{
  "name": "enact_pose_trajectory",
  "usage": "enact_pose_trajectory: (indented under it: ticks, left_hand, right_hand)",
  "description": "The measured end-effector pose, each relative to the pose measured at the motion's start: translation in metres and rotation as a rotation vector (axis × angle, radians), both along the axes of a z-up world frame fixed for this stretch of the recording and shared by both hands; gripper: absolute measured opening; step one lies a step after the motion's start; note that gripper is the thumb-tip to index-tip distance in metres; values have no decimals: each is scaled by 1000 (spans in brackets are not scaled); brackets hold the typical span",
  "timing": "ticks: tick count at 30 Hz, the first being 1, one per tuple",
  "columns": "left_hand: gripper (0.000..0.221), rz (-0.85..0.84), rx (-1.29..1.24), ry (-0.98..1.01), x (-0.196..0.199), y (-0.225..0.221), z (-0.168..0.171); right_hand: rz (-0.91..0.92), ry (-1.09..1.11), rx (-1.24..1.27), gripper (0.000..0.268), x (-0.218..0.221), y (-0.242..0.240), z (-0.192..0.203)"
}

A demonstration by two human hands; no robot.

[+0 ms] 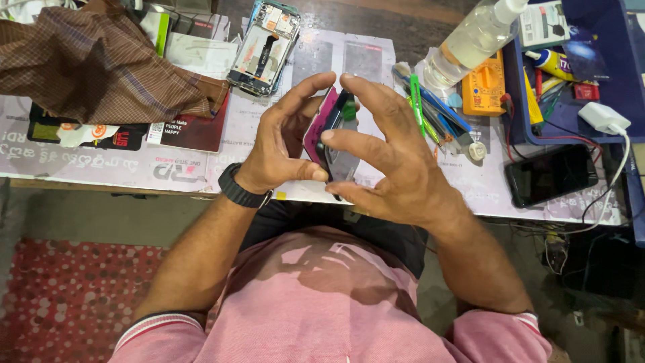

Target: The person handles a black smartphone, repeatedly pressing its edges and sides to check the fit of the back cover. They use a blue plastic prying tool to work along the seams and edges of the device, attempting to secure the back panel. The person also turns the phone over to inspect the screen and back.

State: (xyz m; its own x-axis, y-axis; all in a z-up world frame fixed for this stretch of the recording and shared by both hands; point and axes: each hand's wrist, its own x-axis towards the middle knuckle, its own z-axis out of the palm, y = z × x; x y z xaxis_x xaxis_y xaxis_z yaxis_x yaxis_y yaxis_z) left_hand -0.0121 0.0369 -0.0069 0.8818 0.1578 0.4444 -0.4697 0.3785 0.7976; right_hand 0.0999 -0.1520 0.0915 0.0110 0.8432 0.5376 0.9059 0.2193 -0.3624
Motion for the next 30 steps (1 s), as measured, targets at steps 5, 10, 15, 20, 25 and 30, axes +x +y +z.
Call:
enact_pose_trajectory:
  ticks: [5,10,15,20,25,30]
  left_hand:
    - [116,8,16,-23,2,-2,0]
    - [116,4,32,-18,3,-3,-2]
    - [116,11,41,-11,4,-5,-5]
    - [116,14,45,3,5,-4,-5]
    - [112,37,121,9,4,-3,-7]
    - [112,59,137,17,7,-4,-14]
  right_hand:
    - [-11,34,19,62,1,1,-6]
    - [-2,39,9,58,3,2,-7]
    - [-7,32,-32,55,5,1,-3]
    - [18,12,-58,47,11,2,1]
    - [-5,5,-97,41,13,0,4]
    - [-15,24,-109,39,13,0,8]
